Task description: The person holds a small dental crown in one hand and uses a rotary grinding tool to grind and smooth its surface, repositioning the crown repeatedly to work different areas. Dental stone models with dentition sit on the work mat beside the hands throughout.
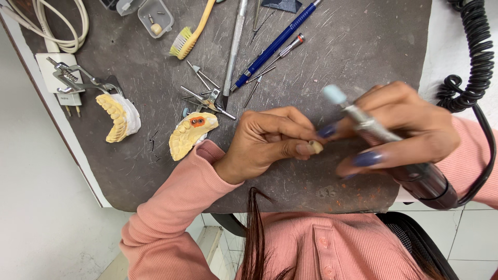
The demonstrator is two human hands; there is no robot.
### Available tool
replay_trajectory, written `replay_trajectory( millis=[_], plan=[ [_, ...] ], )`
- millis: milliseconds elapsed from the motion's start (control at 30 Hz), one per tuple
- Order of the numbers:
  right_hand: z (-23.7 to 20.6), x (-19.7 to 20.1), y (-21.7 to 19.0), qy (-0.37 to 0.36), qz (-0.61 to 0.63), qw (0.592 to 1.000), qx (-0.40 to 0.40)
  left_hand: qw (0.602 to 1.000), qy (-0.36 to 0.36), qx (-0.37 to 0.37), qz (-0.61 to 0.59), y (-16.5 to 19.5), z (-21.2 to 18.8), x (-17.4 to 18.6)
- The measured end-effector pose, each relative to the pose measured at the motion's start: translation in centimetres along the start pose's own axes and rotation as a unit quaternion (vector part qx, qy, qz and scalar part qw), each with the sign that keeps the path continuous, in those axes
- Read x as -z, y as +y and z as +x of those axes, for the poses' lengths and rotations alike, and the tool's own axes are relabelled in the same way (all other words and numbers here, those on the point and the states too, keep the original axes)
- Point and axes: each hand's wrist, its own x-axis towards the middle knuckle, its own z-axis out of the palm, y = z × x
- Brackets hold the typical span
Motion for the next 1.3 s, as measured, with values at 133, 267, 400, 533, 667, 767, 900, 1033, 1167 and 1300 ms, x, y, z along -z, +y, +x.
replay_trajectory(
  millis=[133, 267, 400, 533, 667, 767, 900, 1033, 1167, 1300],
  plan=[
    [2.2, 0.1, -0.9, 0.006, 0.019, 0.999, -0.041, 0.999, 0.004, 0.017, -0.027, 0.2, -0.1, -0.1],
    [5.0, 0.1, -2.1, -0.072, -0.065, 0.995, -0.004, 0.999, -0.010, -0.003, -0.046, -0.3, 0.0, -0.2],
    [6.0, 0.3, -2.9, -0.105, -0.077, 0.989, -0.068, 0.999, -0.007, -0.042, -0.021, -0.9, 0.0, 0.0],
    [4.8, 0.5, -3.7, -0.127, -0.085, 0.981, -0.122, 0.999, -0.004, -0.042, -0.022, -1.1, 0.0, 0.1],
    [2.8, 0.5, -3.9, -0.094, -0.120, 0.965, -0.215, 0.995, 0.013, -0.062, -0.079, -1.0, 0.2, -0.3],
    [2.2, 0.7, -3.6, -0.101, -0.095, 0.976, -0.167, 0.990, 0.017, -0.032, -0.138, -0.7, 0.4, 0.0],
    [2.1, 1.2, -2.9, -0.114, -0.071, 0.984, -0.119, 0.992, 0.005, -0.008, -0.129, -0.7, 0.4, 0.2],
    [2.5, 1.2, -2.3, -0.125, -0.055, 0.988, -0.077, 0.991, -0.021, 0.002, -0.131, -0.9, 0.4, 0.3],
    [3.9, 0.7, -2.3, -0.125, -0.063, 0.988, -0.061, 0.990, -0.032, -0.010, -0.138, -0.9, 0.3, 0.4],
    [5.0, 0.7, -2.6, -0.124, -0.060, 0.985, -0.104, 0.989, -0.025, 0.002, -0.148, -0.6, 0.3, 0.4]
  ],
)
